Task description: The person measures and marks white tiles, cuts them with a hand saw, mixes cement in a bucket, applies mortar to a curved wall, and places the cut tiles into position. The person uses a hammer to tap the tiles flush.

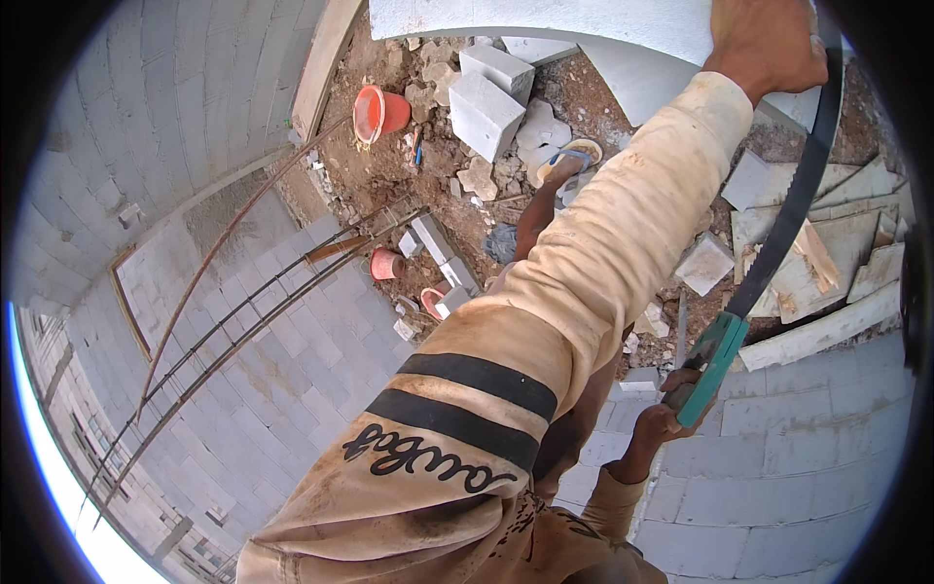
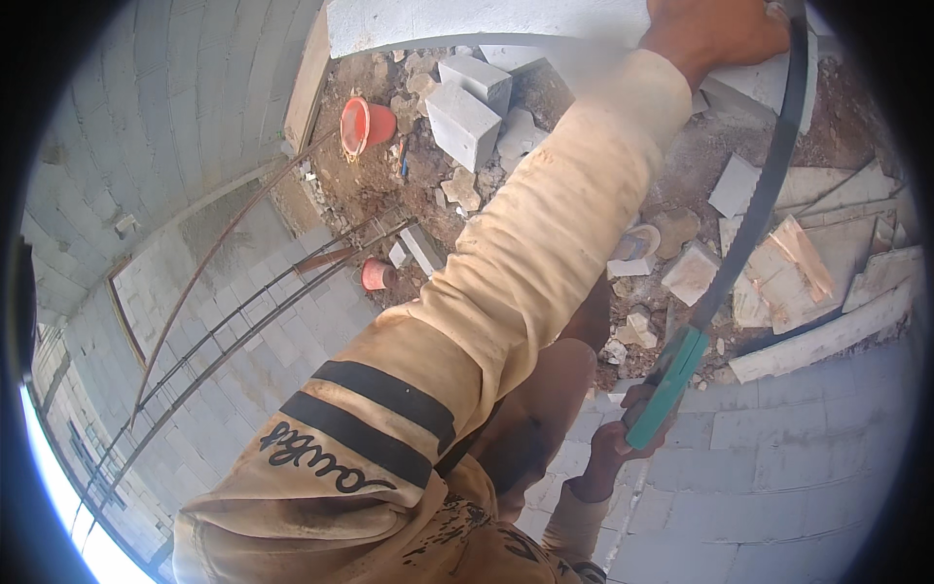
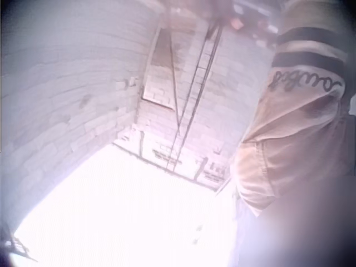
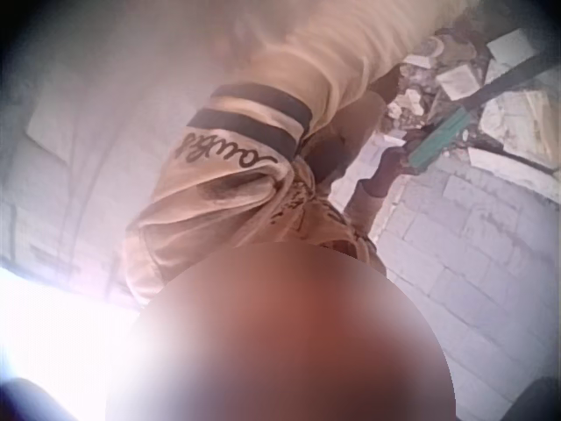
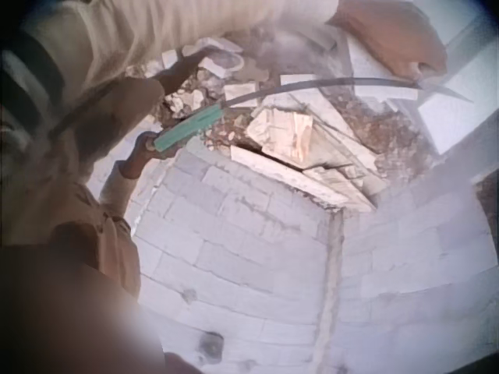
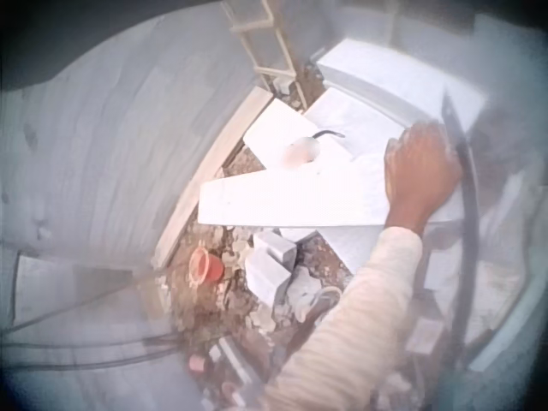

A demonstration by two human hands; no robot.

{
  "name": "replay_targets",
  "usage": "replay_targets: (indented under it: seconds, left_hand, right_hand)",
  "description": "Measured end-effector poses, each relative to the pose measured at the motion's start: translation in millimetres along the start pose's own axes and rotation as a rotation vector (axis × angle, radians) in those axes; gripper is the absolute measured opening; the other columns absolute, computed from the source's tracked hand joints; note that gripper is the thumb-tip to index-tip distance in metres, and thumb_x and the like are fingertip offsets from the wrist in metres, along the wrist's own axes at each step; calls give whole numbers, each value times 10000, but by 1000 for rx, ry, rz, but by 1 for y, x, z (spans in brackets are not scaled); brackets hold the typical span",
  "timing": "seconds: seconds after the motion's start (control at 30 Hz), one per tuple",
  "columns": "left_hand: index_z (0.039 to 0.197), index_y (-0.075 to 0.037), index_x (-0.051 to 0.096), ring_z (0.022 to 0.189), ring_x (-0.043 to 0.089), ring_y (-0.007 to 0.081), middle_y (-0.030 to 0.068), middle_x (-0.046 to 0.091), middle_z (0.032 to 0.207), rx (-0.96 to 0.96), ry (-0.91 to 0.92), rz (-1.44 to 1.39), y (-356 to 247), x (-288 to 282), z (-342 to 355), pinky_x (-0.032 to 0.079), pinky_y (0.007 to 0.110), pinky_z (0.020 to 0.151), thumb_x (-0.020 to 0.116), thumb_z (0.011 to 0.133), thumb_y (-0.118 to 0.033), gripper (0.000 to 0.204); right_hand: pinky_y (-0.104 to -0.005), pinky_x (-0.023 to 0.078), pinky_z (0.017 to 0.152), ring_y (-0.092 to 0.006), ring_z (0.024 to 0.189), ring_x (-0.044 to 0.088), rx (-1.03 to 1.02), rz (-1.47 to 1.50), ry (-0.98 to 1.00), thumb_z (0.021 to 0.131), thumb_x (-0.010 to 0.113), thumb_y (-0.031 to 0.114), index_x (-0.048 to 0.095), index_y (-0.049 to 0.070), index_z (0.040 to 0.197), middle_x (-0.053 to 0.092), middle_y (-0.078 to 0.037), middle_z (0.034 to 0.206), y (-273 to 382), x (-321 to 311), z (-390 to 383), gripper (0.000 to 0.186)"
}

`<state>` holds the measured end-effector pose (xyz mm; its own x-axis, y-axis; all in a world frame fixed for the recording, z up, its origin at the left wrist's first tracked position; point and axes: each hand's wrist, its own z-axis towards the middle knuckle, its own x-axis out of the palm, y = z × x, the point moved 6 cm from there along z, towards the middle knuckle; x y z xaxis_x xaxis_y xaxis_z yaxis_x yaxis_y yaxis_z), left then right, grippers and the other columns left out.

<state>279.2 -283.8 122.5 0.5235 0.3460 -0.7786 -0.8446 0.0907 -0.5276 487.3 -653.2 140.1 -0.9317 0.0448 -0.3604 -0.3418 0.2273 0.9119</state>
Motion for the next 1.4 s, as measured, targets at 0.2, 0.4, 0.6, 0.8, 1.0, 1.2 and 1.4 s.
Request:
replay_targets:
  seconds: [0.2, 0.4, 0.6, 0.8, 1.0, 1.2, 1.4]
  left_hand:
    - [869, -3, 624, 902, 667, 397, 168, 683, 908, 17, 117, -113, 9, -3, 5, 512, 484, 815, 664, 858, -198, 199]
    - [946, -15, 721, 889, 694, 289, 148, 753, 940, -83, 192, -195, 23, 0, 8, 503, 413, 869, 722, 859, -272, 272]
    - [919, 22, 668, 746, 648, 208, 130, 727, 840, 38, 171, -168, 21, -1, 11, 510, 343, 760, 696, 904, -172, 197]
    - [914, 27, 661, 747, 599, 123, 66, 700, 810, -42, 217, -338, 25, 3, 15, 492, 276, 723, 689, 921, -106, 136]
    - [921, 24, 652, 741, 551, 105, 42, 682, 824, 17, 212, -206, 23, 1, 9, 467, 266, 703, 667, 952, -75, 105]
    - [920, 36, 647, 775, 569, 117, 45, 687, 852, -26, 275, -322, 28, 5, 15, 476, 267, 735, 656, 959, -51, 95]
    - [914, 33, 641, 765, 562, 121, 50, 669, 823, -48, 250, -370, 32, 7, 16, 474, 267, 724, 651, 967, -69, 116]
  right_hand:
    - [-333, 537, 681, -211, 811, 674, 92, -8, 118, 919, 501, 809, 502, -29, 1502, 691, -135, 984, 11, 40, 74, 1022]
    - [-447, 627, 829, -322, 971, 776, -126, -23, 61, 880, 588, 753, 514, -35, 1483, 761, -205, 1111, 34, -20, -9, 995]
    - [-444, 587, 897, -419, 1044, 729, -53, 58, 178, 876, 700, 615, 542, 5, 1479, 712, -235, 1228, 18, 35, 58, 872]
    - [-402, 597, 702, -265, 840, 745, -78, 17, 109, 784, 712, 628, 564, 63, 1490, 689, -74, 881, 27, -7, -3, 916]
    - [-395, 591, 661, -259, 805, 735, -144, 19, 45, 819, 728, 564, 530, 87, 1517, 699, -69, 959, 38, 8, 47, 868]
    - [-373, 587, 677, -252, 782, 722, -121, 40, 11, 756, 754, 584, 540, 94, 1511, 650, -65, 861, 37, -8, 22, 925]
    - [-405, 587, 690, -264, 757, 704, -59, -45, 109, 742, 780, 526, 533, 148, 1530, 663, -60, 875, 22, 24, 38, 908]
